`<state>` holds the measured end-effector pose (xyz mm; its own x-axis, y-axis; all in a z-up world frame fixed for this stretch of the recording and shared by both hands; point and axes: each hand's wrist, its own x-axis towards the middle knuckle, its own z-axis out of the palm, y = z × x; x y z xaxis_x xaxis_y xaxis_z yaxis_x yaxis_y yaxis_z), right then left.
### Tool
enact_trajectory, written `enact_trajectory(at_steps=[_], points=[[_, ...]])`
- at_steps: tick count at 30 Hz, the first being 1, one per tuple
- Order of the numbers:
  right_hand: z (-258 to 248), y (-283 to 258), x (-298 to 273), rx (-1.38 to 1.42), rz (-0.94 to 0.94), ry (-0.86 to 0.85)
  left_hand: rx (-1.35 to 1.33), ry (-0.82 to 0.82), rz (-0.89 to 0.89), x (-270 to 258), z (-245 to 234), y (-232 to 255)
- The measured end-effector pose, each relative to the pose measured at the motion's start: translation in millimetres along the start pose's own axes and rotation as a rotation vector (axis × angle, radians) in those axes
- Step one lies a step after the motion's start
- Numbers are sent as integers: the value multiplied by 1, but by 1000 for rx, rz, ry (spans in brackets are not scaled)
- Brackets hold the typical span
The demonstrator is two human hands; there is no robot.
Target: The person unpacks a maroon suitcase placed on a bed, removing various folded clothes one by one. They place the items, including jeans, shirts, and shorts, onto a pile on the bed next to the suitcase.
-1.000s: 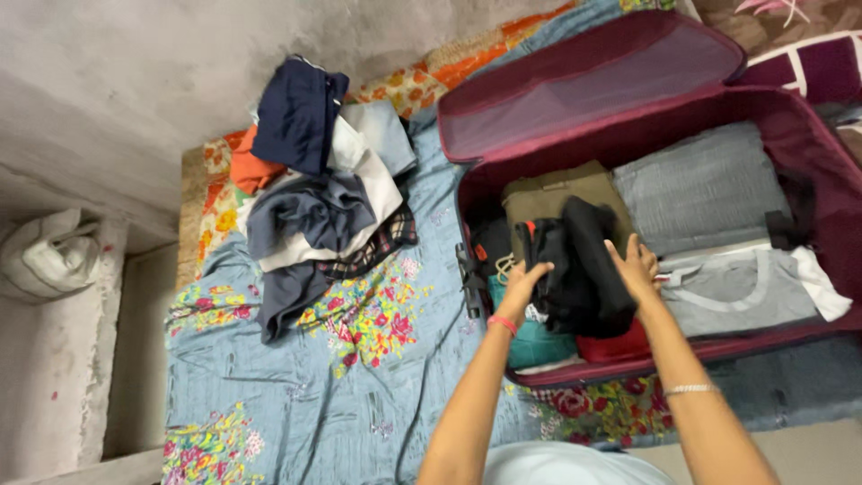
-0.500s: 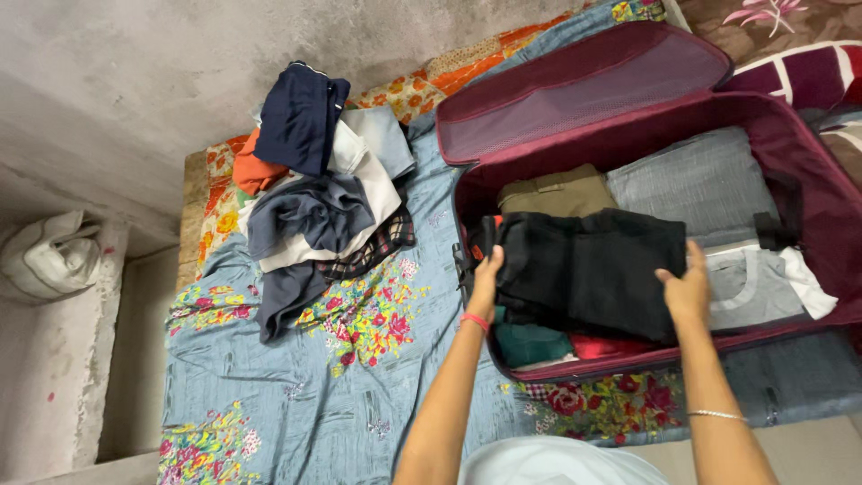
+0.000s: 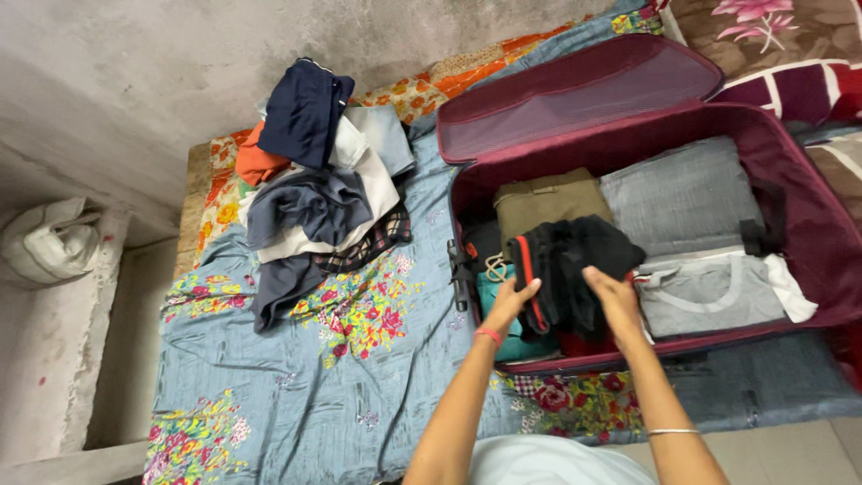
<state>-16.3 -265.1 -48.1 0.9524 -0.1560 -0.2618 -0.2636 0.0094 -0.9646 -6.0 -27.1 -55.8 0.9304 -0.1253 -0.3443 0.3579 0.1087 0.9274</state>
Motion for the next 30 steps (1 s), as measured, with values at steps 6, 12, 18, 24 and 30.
enact_trajectory(at_steps=[6,12,18,24,30], points=[[18,36,7,-565,-428,172,-88,-11,72,2,30,-28],[-22,4,0,281,71,351,-158,124,122,-9,1,31],[-17,-79,4,495,59,194,-277,158,202,-29,-16,126],[31,-152,-4,507,-88,97,-287,213,314,-24,-56,177],[102,-172,-10,549,-122,36,-305,317,377,-50,-120,209]])
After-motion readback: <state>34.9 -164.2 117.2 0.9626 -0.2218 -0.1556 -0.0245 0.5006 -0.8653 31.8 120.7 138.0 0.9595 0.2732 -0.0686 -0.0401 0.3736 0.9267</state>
